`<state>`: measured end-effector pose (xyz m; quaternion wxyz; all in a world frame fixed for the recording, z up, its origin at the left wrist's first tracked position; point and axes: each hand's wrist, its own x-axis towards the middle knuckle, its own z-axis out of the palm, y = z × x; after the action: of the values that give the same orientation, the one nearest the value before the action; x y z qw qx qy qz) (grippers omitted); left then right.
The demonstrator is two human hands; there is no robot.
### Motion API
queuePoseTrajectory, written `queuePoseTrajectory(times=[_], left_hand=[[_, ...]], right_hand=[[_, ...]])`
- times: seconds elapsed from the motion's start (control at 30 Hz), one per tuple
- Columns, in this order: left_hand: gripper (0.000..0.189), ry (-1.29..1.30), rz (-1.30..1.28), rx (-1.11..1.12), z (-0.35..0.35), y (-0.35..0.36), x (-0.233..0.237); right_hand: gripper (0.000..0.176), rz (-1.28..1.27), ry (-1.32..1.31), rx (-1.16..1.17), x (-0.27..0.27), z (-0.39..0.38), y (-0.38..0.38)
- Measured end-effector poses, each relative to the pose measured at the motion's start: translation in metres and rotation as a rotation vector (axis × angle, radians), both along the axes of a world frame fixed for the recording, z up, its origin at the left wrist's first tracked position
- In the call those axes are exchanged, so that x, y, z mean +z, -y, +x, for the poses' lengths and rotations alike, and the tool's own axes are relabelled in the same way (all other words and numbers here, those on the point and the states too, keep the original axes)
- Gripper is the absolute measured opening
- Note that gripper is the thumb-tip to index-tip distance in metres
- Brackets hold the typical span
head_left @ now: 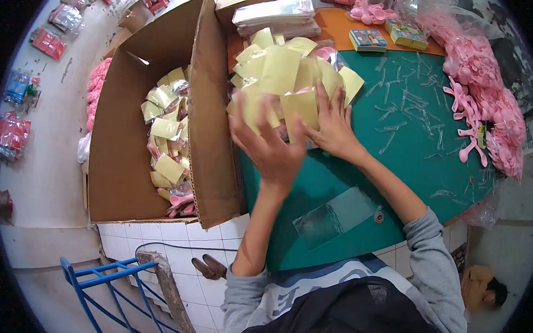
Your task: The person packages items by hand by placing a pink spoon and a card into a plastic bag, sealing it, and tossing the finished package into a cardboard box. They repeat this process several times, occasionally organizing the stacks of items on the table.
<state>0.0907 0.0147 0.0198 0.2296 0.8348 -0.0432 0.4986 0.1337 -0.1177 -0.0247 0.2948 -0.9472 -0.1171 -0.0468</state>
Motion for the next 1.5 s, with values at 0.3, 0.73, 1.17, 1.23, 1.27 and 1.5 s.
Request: queuePoseTrajectory(times=[0.3, 0.73, 1.17, 1.23, 1.27, 1.5], left_hand=[[0.035, -0.756, 0.066, -0.668, -0.090, 0.060, -0.035], [0.021, -0.916, -0.224, -0.871, -0.087, 0.046, -0.037], [0.016, -1.294, -0.848, -0.905, -0.092, -0.008, -0.021], [0.016, -1.268, -0.838, -0.912, -0.095, -0.008, -0.025], [0.016, -1.231, -0.845, -0.915, -0.096, -0.007, -0.029], [0.017, -1.247, -0.902, -0.916, -0.096, -0.011, -0.030]], right_hand=[[0.027, -0.310, 0.308, -0.428, 0.041, -0.043, 0.262], [0.019, -0.496, 0.218, -0.748, -0.019, -0.072, 0.349], [0.024, 0.327, -0.028, 0.007, 0.111, -0.054, 0.352], [0.023, 0.543, 0.043, -0.154, 0.090, 0.016, 0.396], [0.021, 0.706, -0.075, -0.150, 0.100, 0.055, 0.383], [0.026, -0.242, -0.054, 0.125, 0.064, 0.035, 0.339]])
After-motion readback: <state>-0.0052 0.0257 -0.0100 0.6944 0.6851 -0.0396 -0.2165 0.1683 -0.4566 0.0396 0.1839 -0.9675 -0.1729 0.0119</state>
